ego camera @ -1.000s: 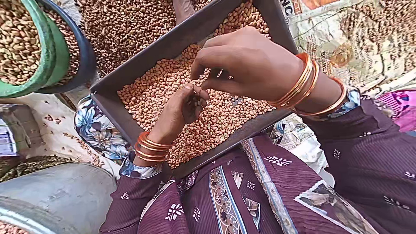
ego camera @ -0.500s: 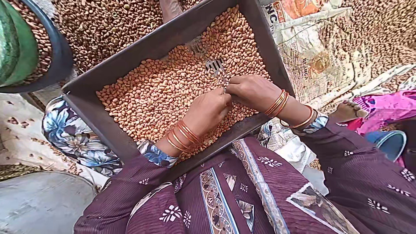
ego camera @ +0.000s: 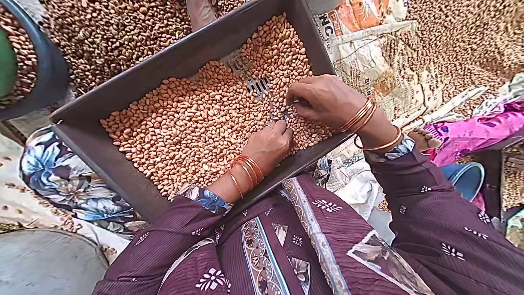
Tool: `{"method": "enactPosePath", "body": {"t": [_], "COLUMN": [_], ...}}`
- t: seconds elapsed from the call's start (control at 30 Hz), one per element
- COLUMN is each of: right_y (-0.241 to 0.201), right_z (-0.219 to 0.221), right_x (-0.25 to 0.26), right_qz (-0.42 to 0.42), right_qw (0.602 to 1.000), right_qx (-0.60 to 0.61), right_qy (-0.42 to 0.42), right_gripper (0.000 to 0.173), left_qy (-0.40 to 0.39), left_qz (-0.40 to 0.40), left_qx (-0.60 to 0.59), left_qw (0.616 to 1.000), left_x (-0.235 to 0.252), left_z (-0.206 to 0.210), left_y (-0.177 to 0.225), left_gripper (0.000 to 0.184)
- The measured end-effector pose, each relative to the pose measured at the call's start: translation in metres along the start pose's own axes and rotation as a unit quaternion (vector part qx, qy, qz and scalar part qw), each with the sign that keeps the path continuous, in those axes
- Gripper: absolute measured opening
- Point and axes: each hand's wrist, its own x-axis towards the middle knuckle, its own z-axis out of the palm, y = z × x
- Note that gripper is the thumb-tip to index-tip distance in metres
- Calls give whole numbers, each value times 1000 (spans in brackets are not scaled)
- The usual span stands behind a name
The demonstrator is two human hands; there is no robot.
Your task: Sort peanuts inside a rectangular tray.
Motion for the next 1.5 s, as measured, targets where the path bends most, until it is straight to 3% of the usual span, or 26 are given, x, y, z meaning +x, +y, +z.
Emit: {"method": "enactPosePath", "body": {"t": [0.17, 0.3, 0.37, 0.47, 0.6, 0.63, 0.73, 0.8, 0.87, 0.93, 1.0, 1.07, 1.13, 1.17, 1.2, 1.27, 1.33, 1.37, 1.43, 1.5], "right_y": [-4, -19, -30, -58, -80, -79, -71, -56, -38, -27, -25, -29, -23, -23, -24, -28, -30, -31, -33, -33], "right_z": [-21, -27, -23, -8, 9, 9, -8, -26, -42, -45, -28, -17, -16, -20, -26, -37, -33, -27, -15, -9], "right_x": [-18, -28, -27, -18, -7, -4, 12, 34, 63, 96, 123, 132, 130, 127, 122, 111, 103, 98, 86, 75], "right_qz": [39, 82, 30, -32, -36, -54, -95, -66, 37, 178, 243, 161, 0, -29, -6, 126, 249, 256, 141, -13], "right_qw": [999, 994, 995, 990, 992, 993, 991, 991, 992, 973, 955, 976, 998, 998, 999, 990, 958, 953, 978, 984], "right_qx": [-27, -60, -37, 15, -25, -12, 36, -4, -80, -147, -153, -99, 25, 44, 37, -62, -126, -122, -31, 125], "right_qy": [16, 27, 89, 135, 117, 107, 92, 116, 87, -2, -69, -108, -60, -25, 1, 6, -63, -104, -149, -124], "right_gripper": [16, 18, 18, 17, 17, 21, 22, 24, 28, 33, 44, 43, 33, 30, 31, 31, 42, 45, 35, 25], "left_qy": [-61, 9, 27, 58, 112, 120, 59, 39, 47, 85, 134, 184, 230, 250, 267, 289, 288, 275, 244, 204], "left_qz": [-4, -87, -150, -201, -330, -360, -401, -405, -369, -330, -317, -299, -280, -277, -283, -305, -322, -321, -304, -277], "left_qx": [-12, -222, -390, -640, -749, -749, -730, -722, -730, -750, -752, -745, -729, -716, -695, -637, -573, -540, -463, -327], "left_qw": [998, 971, 908, 740, 564, 543, 550, 560, 573, 567, 562, 568, 581, 590, 605, 647, 696, 728, 796, 880], "left_x": [6, 9, 12, 13, 9, 8, 3, 2, 1, -1, -4, -10, -23, -31, -39, -55, -66, -70, -70, -63], "left_z": [-4, -8, -18, -20, -29, -30, -37, -43, -50, -59, -74, -93, -111, -119, -125, -134, -136, -135, -128, -121], "left_y": [6, -11, -14, -14, 0, 0, -12, -18, -26, -36, -45, -57, -71, -79, -86, -98, -105, -106, -108, -115], "left_gripper": [9, 17, 18, 23, 37, 40, 40, 40, 41, 40, 40, 40, 41, 42, 42, 39, 33, 30, 24, 16]}}
